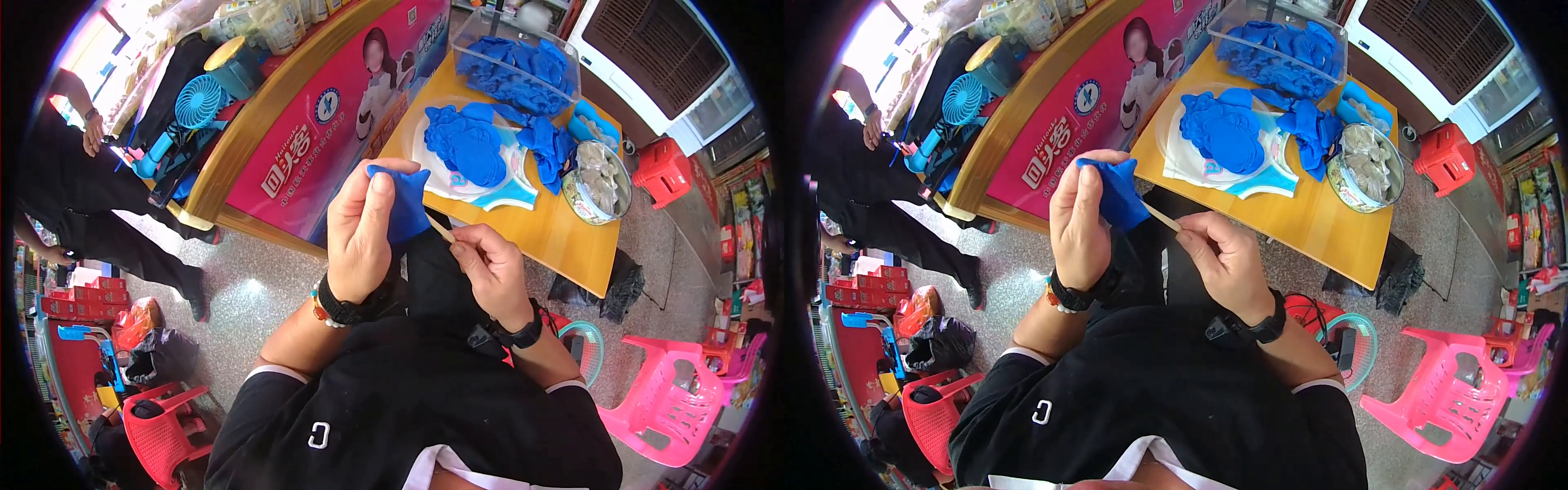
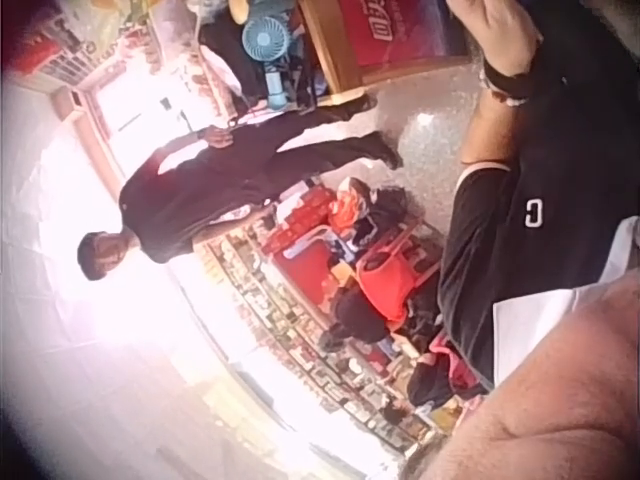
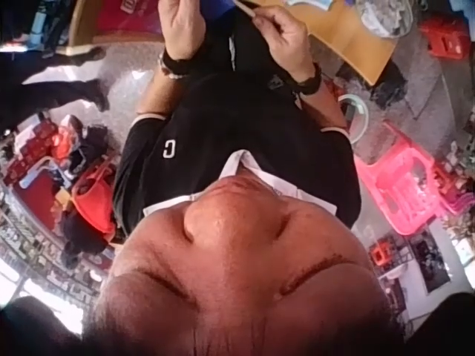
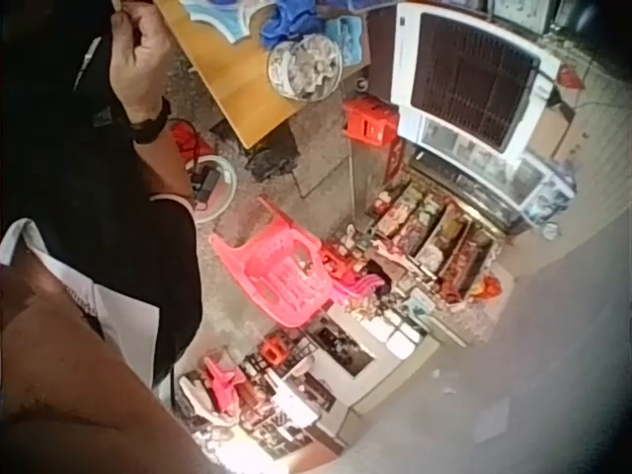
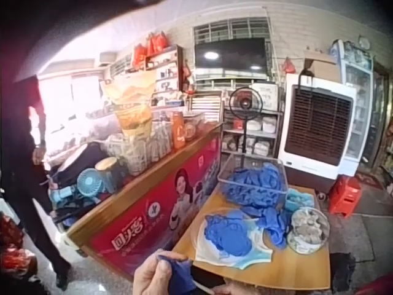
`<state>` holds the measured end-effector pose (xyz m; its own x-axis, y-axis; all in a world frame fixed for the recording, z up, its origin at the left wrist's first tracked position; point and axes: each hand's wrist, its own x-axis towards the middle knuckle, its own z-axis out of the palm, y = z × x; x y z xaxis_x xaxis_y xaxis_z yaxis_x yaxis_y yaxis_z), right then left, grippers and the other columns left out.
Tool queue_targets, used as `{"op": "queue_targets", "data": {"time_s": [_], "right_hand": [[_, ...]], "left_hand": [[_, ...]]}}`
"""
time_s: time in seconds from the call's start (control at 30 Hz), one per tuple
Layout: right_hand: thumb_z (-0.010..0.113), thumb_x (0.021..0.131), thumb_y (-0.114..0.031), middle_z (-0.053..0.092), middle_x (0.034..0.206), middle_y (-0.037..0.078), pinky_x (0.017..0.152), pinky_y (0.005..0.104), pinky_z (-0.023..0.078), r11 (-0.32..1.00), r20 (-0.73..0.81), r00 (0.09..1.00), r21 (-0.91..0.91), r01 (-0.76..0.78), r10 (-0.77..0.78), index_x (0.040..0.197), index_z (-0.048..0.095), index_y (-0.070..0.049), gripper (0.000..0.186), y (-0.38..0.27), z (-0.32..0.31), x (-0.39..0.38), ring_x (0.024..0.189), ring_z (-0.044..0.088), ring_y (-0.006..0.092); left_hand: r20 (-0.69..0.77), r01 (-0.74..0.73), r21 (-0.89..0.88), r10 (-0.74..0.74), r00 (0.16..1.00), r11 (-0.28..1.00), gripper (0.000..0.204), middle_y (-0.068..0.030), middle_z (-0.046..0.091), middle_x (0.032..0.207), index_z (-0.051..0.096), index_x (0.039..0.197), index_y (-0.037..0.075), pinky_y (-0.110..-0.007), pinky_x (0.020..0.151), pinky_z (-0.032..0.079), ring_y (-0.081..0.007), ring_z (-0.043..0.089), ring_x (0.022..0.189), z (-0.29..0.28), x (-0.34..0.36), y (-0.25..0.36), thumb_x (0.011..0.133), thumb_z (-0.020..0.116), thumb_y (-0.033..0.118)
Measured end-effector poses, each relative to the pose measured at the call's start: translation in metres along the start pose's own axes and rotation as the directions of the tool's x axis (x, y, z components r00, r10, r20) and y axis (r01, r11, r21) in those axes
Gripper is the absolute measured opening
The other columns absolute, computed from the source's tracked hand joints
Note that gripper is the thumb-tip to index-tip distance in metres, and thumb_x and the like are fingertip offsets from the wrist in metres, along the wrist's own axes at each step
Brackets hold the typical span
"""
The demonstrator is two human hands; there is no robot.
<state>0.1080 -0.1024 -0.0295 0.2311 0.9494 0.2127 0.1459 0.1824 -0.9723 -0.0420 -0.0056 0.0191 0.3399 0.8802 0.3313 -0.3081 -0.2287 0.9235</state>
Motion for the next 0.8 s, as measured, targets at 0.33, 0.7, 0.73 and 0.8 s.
{"op": "queue_targets", "data": {"time_s": [0.33,0.7,0.73,0.8], "right_hand": [[0.058,0.091,-0.005,0.059,0.071,0.0,0.054,0.0208,0.04,0.994,0.028,0.999,0.097,-0.043,0.04,0.098,0.062,0.001,0.01,0.002,0.009,-0.005,0.057,0.05,0.0068],[0.055,0.095,-0.011,0.053,0.067,-0.004,0.049,0.0182,0.031,0.949,0.134,0.981,0.263,-0.172,0.141,0.098,0.062,-0.002,0.012,0.008,0.009,0.0,0.052,0.04,0.0035],[0.055,0.095,-0.011,0.052,0.066,-0.004,0.049,0.0181,0.031,0.997,-0.003,0.999,0.068,0.037,-0.037,0.098,0.062,-0.002,0.012,0.011,0.011,0.0,0.052,0.04,0.0033],[0.055,0.095,-0.011,0.052,0.066,-0.005,0.049,0.0179,0.031,0.963,-0.097,0.967,-0.154,0.22,-0.237,0.098,0.062,-0.002,0.012,0.012,0.011,-0.001,0.052,0.041,0.0031]], "left_hand": [[-0.013,-0.046,0.017,0.046,0.999,0.999,0.024,0.0048,0.052,0.077,0.058,0.097,0.003,-0.016,0.054,0.032,-0.0001,0.038,0.062,0.017,-0.007,-0.001,0.101,0.042,0.021],[-0.027,-0.015,0.033,0.016,1.0,0.999,0.025,0.0067,0.05,0.074,0.06,0.099,0.003,-0.016,0.053,0.031,0.0004,0.038,0.062,0.014,-0.004,-0.011,0.101,0.044,0.021],[-0.027,-0.015,0.032,0.016,1.0,0.999,0.025,0.0067,0.05,0.074,0.06,0.099,0.003,-0.016,0.053,0.031,0.0004,0.038,0.062,0.015,-0.005,-0.011,0.101,0.044,0.021],[-0.043,-0.062,0.013,0.063,0.997,0.998,0.025,0.0064,0.05,0.073,0.06,0.099,0.003,-0.016,0.054,0.03,0.0005,0.038,0.062,0.019,-0.009,-0.012,0.101,0.043,0.021]]}}
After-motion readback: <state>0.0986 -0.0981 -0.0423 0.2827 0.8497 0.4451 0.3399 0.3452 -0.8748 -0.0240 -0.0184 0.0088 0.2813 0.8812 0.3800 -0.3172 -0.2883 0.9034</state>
